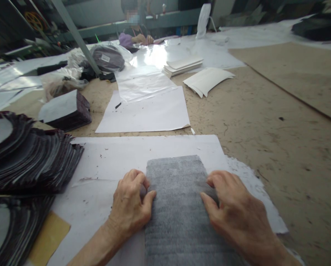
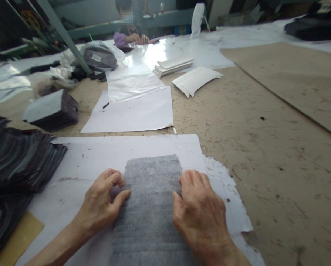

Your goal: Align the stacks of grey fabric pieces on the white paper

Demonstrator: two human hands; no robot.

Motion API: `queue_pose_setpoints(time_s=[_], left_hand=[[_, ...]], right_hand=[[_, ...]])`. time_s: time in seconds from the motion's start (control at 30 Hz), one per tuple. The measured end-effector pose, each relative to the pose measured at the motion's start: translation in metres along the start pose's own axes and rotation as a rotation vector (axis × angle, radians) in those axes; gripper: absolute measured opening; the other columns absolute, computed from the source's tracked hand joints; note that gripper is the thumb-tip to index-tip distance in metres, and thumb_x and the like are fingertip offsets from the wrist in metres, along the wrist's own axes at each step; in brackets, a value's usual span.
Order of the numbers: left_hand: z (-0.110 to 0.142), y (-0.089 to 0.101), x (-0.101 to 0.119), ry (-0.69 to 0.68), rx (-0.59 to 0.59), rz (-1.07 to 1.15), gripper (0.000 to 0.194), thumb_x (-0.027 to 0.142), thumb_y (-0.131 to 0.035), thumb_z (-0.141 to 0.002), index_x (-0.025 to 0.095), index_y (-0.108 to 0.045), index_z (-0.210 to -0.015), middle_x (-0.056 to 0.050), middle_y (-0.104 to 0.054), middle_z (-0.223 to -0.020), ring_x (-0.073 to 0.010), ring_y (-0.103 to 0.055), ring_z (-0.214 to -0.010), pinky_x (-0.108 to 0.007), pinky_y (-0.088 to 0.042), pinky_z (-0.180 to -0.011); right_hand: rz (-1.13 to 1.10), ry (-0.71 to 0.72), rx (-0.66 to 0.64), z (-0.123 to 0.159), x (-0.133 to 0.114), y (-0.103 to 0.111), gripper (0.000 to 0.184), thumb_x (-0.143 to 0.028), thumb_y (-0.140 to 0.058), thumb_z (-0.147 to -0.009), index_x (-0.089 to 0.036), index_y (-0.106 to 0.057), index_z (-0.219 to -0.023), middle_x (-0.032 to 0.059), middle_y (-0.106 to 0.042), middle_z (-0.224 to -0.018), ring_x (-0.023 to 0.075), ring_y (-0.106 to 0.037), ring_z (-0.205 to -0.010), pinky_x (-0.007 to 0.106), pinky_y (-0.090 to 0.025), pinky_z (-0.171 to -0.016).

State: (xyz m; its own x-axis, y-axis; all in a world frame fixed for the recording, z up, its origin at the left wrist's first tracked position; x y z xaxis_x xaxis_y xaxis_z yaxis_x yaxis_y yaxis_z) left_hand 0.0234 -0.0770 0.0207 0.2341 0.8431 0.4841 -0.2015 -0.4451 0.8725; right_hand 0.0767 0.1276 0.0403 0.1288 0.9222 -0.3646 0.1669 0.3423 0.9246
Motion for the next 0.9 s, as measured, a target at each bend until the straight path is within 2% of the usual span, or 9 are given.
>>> queue_pose_setpoints(time_s=[0.07,0.13,0.23,0.33,0.43,0.5,0.6,0.67,0.9], left_hand=[[-0.002,0.002,0.005,-0.058,0.012,-0.003,0.02,0.017,-0.053,-0.068,0.02,-0.047,-0.087,-0.005,-0.053,-0.091,-0.0213,-0.049,-0.088,-0.036,-0.038,-0.078],[-0.006,0.002,0.008,-0.086,-0.029,-0.013,0.031,0.014,-0.055,-0.066,0.02,-0.045,-0.095,-0.004,-0.054,-0.093,-0.0211,-0.049,-0.088,-0.036,-0.038,-0.079],[-0.014,-0.001,0.009,-0.051,-0.132,-0.02,0.033,0.012,-0.056,-0.062,0.021,-0.046,-0.093,-0.002,-0.056,-0.089,-0.019,-0.05,-0.082,-0.035,-0.037,-0.076],[-0.018,-0.002,0.006,0.019,-0.2,-0.021,0.025,0.013,-0.055,-0.062,0.021,-0.048,-0.084,0.001,-0.054,-0.079,-0.0173,-0.049,-0.076,-0.031,-0.036,-0.071],[-0.016,-0.002,0.001,0.036,-0.207,-0.06,0.01,0.02,-0.055,-0.066,0.021,-0.045,-0.07,0.001,-0.051,-0.073,-0.0175,-0.047,-0.075,-0.03,-0.034,-0.069],[-0.012,-0.004,-0.004,0.047,-0.203,-0.062,0.017,0.028,-0.052,-0.071,0.02,-0.04,-0.062,0.0,-0.049,-0.07,-0.0173,-0.046,-0.072,-0.03,-0.032,-0.067],[-0.008,-0.005,-0.008,0.039,-0.186,-0.035,0.027,0.035,-0.045,-0.078,0.02,-0.035,-0.057,0.001,-0.046,-0.065,-0.0168,-0.044,-0.068,-0.031,-0.03,-0.066],[-0.008,-0.005,-0.008,0.034,-0.17,-0.021,0.029,0.035,-0.042,-0.079,0.02,-0.035,-0.055,0.001,-0.045,-0.063,-0.0166,-0.044,-0.067,-0.03,-0.029,-0.064],[-0.01,-0.007,-0.007,0.042,-0.171,0.076,0.029,0.03,-0.046,-0.074,0.02,-0.031,-0.051,0.002,-0.041,-0.06,-0.0146,-0.041,-0.062,-0.028,-0.028,-0.06]], right_hand=[[-0.014,0.146,0.01,-0.006,-0.008,0.003,0.029,-0.017,-0.05,-0.068,-0.016,-0.056,-0.096,0.0097,-0.059,-0.104,0.0238,-0.053,-0.097,0.034,-0.043,-0.081],[-0.072,0.191,-0.11,-0.015,-0.008,-0.004,0.039,-0.015,-0.052,-0.066,-0.016,-0.055,-0.105,0.0084,-0.059,-0.107,0.0224,-0.052,-0.1,0.034,-0.042,-0.085],[-0.118,0.1,-0.286,-0.027,0.002,-0.013,0.035,-0.014,-0.056,-0.061,-0.017,-0.057,-0.096,0.0051,-0.061,-0.096,0.0202,-0.054,-0.093,0.031,-0.043,-0.078],[-0.141,-0.023,-0.348,-0.03,0.01,-0.015,0.026,-0.014,-0.057,-0.058,-0.02,-0.058,-0.083,0.0011,-0.06,-0.085,0.0166,-0.055,-0.082,0.028,-0.041,-0.07],[-0.154,-0.096,-0.334,-0.026,0.015,-0.014,0.017,-0.019,-0.058,-0.059,-0.023,-0.059,-0.075,-0.001,-0.06,-0.079,0.0156,-0.054,-0.076,0.027,-0.039,-0.066],[-0.146,-0.126,-0.291,-0.022,0.02,-0.012,0.011,-0.027,-0.06,-0.06,-0.022,-0.057,-0.07,-0.001,-0.06,-0.075,0.0155,-0.053,-0.071,0.027,-0.037,-0.062],[-0.153,-0.145,-0.261,-0.018,0.024,-0.013,0.016,-0.037,-0.055,-0.069,-0.022,-0.053,-0.065,-0.0019,-0.057,-0.064,0.0134,-0.049,-0.059,0.026,-0.034,-0.054],[-0.165,-0.151,-0.246,-0.017,0.026,-0.015,0.018,-0.036,-0.05,-0.074,-0.022,-0.052,-0.062,-0.0029,-0.054,-0.059,0.0122,-0.047,-0.054,0.025,-0.032,-0.052],[-0.198,-0.201,-0.209,-0.018,0.029,-0.018,0.018,-0.031,-0.053,-0.069,-0.022,-0.047,-0.054,-0.0043,-0.047,-0.051,0.0113,-0.043,-0.049,0.024,-0.031,-0.049]])
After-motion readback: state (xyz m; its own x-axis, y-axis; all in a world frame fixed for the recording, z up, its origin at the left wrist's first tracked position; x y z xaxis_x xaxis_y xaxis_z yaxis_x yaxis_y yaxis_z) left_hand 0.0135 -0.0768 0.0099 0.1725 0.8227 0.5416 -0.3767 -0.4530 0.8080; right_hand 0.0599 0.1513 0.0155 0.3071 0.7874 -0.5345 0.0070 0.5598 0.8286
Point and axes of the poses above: each hand's wrist, its own z-axis away from the middle knuckle, its own y-axis out of the back of the hand, x = y × z, the point moved 8 cm from there along -z, towards the middle knuckle
